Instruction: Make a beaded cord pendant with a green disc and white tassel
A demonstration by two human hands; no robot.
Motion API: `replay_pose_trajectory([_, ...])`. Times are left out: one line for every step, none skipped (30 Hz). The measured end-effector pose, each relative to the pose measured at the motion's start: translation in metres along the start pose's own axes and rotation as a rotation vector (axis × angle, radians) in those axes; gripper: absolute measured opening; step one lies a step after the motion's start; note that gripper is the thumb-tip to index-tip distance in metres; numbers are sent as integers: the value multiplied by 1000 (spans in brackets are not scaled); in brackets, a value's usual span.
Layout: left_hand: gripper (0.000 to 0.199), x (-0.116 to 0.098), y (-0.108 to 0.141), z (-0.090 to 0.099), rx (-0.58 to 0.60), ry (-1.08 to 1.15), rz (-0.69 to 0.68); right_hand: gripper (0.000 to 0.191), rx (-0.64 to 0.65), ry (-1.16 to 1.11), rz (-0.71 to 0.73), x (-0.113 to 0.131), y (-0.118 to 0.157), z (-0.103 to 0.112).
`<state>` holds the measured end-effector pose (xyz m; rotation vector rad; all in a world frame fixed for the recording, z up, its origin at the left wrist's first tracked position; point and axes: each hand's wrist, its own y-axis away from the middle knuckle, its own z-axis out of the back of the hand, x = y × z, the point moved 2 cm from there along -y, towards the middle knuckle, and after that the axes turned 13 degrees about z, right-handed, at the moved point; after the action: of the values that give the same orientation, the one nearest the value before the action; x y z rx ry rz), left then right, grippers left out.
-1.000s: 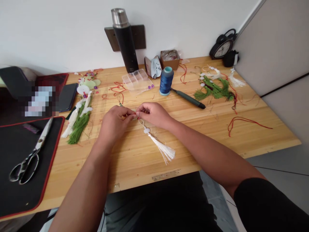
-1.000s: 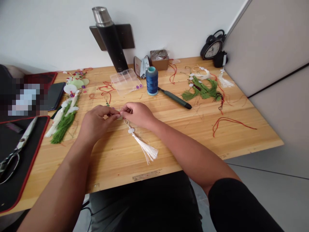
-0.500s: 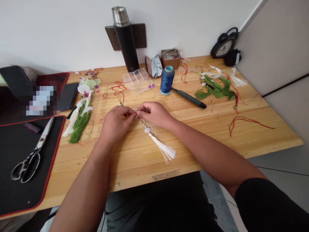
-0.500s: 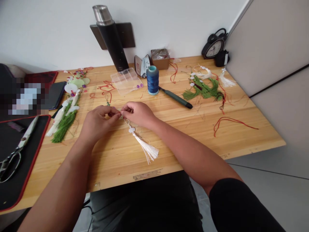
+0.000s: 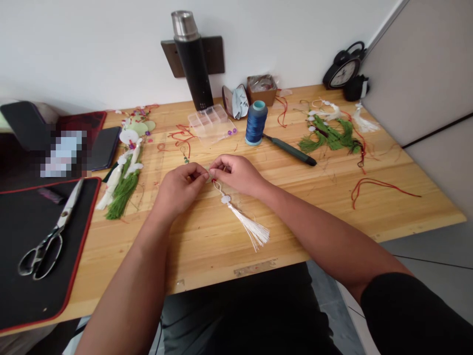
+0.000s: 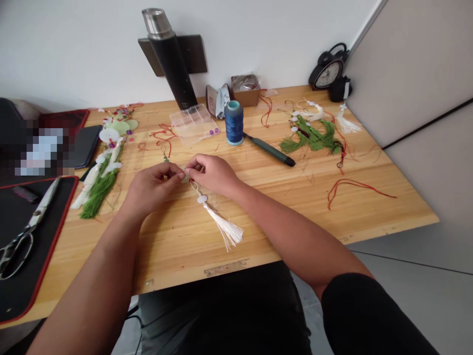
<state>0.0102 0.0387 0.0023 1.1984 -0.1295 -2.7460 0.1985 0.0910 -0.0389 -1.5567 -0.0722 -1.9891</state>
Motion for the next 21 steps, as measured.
replay_pose_trajectory([24, 0, 0, 0, 3, 9, 8, 7, -11, -3, 8, -1, 0, 0])
replay_pose_trajectory([24, 0, 0, 0, 6, 19, 16, 7, -21, -6, 13, -1, 0, 0])
replay_pose_trajectory([25, 1, 0, -1, 11, 29, 22, 7, -35, -10, 17, -2, 0, 1])
replay_pose_trajectory([26, 1, -1, -1, 15, 39, 30, 7, -54, -17, 20, -3, -1, 1])
replay_pose_trajectory([26, 1, -1, -2, 18, 46, 39, 7, -77, -26, 22, -4, -1, 2])
replay_pose_trajectory([26, 2, -1, -2, 20, 51, 50, 8, -102, -37, 23, -4, -1, 3])
replay_pose_trajectory([27, 2, -1, -2, 22, 53, 61, 8, -129, -48, 22, -5, -1, 3])
replay_pose_trajectory([27, 2, -1, -3, 23, 56, 72, 8, -155, -57, 21, -5, -1, 4])
replay_pose_trajectory([26, 2, -1, -3, 23, 60, 80, 8, -175, -61, 18, -4, -1, 5])
replay_pose_trajectory([26, 2, -1, -3, 24, 68, 85, 9, -188, -58, 16, -3, 0, 5])
replay_pose_trajectory([25, 1, -1, -3, 26, 78, 87, 10, -190, -50, 17, -2, 1, 5])
replay_pose_trajectory([25, 1, -1, -3, 27, 89, 89, 11, -181, -38, 24, 0, 2, 5])
replay_pose_trajectory([25, 2, -2, -3, 28, 98, 92, 12, -163, -23, 35, 2, 4, 4])
replay_pose_trajectory([25, 2, -2, -4, 28, 107, 94, 12, -138, -5, 47, 4, 5, 4])
replay_pose_trajectory([25, 2, -2, -4, 29, 114, 94, 11, -111, 17, 59, 5, 7, 3])
replay_pose_trajectory([25, 2, -2, -4, 28, 119, 93, 10, -85, 41, 69, 7, 8, 3])
replay_pose_trajectory([25, 2, -2, -4, 26, 123, 92, 10, -63, 67, 77, 8, 9, 3])
replay_pose_trajectory([25, 2, -2, -4, 24, 123, 91, 10, -48, 90, 84, 8, 10, 3])
replay_pose_trajectory([24, 2, -2, -4, 22, 121, 92, 10, -37, 108, 91, 9, 10, 3])
replay_pose_trajectory([24, 2, -2, -4, 20, 118, 95, 12, -31, 123, 96, 10, 11, 3])
replay_pose_trajectory([24, 1, -2, -4, 20, 116, 98, 14, -25, 134, 99, 10, 11, 3])
